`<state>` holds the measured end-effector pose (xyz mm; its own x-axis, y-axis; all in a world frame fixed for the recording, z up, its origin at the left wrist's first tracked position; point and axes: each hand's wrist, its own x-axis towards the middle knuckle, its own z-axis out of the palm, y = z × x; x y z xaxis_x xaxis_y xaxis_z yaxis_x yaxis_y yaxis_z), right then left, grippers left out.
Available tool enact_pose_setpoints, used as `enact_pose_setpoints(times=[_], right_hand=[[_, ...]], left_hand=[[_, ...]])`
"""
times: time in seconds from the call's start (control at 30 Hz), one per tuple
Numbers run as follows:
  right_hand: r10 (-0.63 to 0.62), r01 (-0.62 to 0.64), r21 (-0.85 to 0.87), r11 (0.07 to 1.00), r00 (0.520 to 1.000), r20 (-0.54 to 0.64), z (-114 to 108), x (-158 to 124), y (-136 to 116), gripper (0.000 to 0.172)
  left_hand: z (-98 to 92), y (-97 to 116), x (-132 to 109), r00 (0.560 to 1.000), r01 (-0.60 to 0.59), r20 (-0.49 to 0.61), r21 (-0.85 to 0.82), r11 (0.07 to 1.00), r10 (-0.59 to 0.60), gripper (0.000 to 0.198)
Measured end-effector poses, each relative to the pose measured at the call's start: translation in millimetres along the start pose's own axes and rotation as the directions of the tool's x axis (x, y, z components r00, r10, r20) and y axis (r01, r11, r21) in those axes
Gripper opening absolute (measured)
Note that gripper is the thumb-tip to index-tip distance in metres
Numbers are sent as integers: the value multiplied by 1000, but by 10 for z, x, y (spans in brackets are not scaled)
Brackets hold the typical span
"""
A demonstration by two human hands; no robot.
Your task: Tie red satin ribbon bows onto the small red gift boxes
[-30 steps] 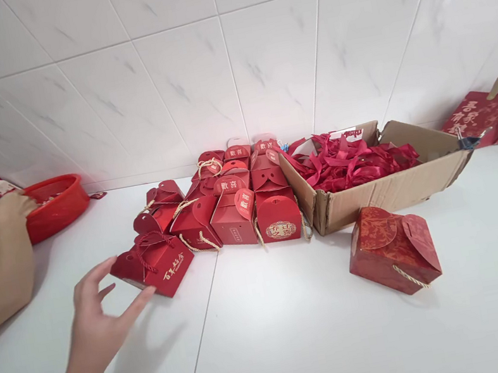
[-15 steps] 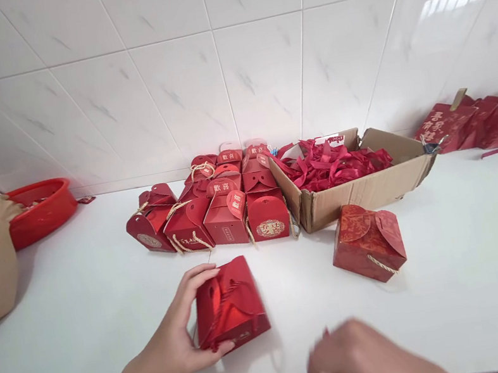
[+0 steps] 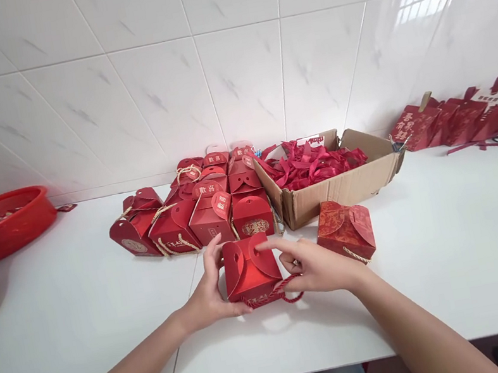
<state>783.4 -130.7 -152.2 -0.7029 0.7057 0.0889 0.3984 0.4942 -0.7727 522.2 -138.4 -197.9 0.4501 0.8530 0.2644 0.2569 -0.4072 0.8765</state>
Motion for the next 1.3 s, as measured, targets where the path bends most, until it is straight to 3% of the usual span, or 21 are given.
enact_pose_setpoints(times=[0.07,0.17,0.2,0.27,0.3,0.33,0.4,0.47,0.53,0.6,0.73,0.97,1.03,1.1,1.2,1.23,1.3], right_hand=[[-46,45,26,999,998,53,-93,-61,21,26],[-119,100,80,992,954,275,-300,-193,-31,31],[-122,103,77,992,947,296,-377,-237,-75,34],[-47,48,1,999,988,150,-540,-289,-187,36],[23,-24,-65,998,1000,-15,-629,-282,-240,36],[79,-108,-145,983,978,-196,-724,-247,-278,38],[108,-300,-297,907,846,-523,-930,-92,-275,38],[131,-501,-391,772,727,-674,-1140,148,-149,36],[228,-665,-435,607,670,-706,-1317,403,65,38],[344,-715,-510,478,687,-640,-1429,611,285,44],[375,-698,-529,483,711,-595,-1461,787,517,33],[228,-728,-478,491,637,-736,-1361,708,424,40],[198,-711,-488,507,647,-736,-1324,678,353,39],[187,-665,-516,540,693,-696,-1256,643,231,37],[171,-509,-572,643,824,-540,-1078,555,-76,28],[144,-414,-579,703,879,-454,-1004,513,-200,27],[70,-249,-562,789,945,-320,-850,423,-445,27]], left_hand=[[12,-66,-2,1000,22,15,-54,998,-21,121],[24,-134,-14,999,26,33,-103,994,-22,116],[24,-148,-18,999,23,37,-104,994,-19,115],[18,-163,-26,999,13,35,-93,996,-10,115],[13,-166,-28,999,12,40,-89,996,-8,116],[7,-167,-29,999,11,46,-89,996,-7,117],[-3,-166,-30,998,17,57,-88,996,-12,118],[-9,-163,-30,998,22,68,-90,996,-16,117],[-9,-160,-31,998,19,65,-86,996,-13,116],[-5,-157,-32,999,14,51,-76,997,-10,115],[2,-141,-38,999,17,37,-88,996,-14,114],[56,-83,-49,997,70,17,-134,988,-69,111],[76,-74,-48,996,86,26,-147,985,-83,111],[66,-64,-47,996,84,27,-140,987,-81,117],[-50,8,-42,999,-36,7,-42,998,37,126],[-115,63,-34,994,-108,27,13,994,108,127],[-264,232,6,965,-236,146,124,964,218,122]])
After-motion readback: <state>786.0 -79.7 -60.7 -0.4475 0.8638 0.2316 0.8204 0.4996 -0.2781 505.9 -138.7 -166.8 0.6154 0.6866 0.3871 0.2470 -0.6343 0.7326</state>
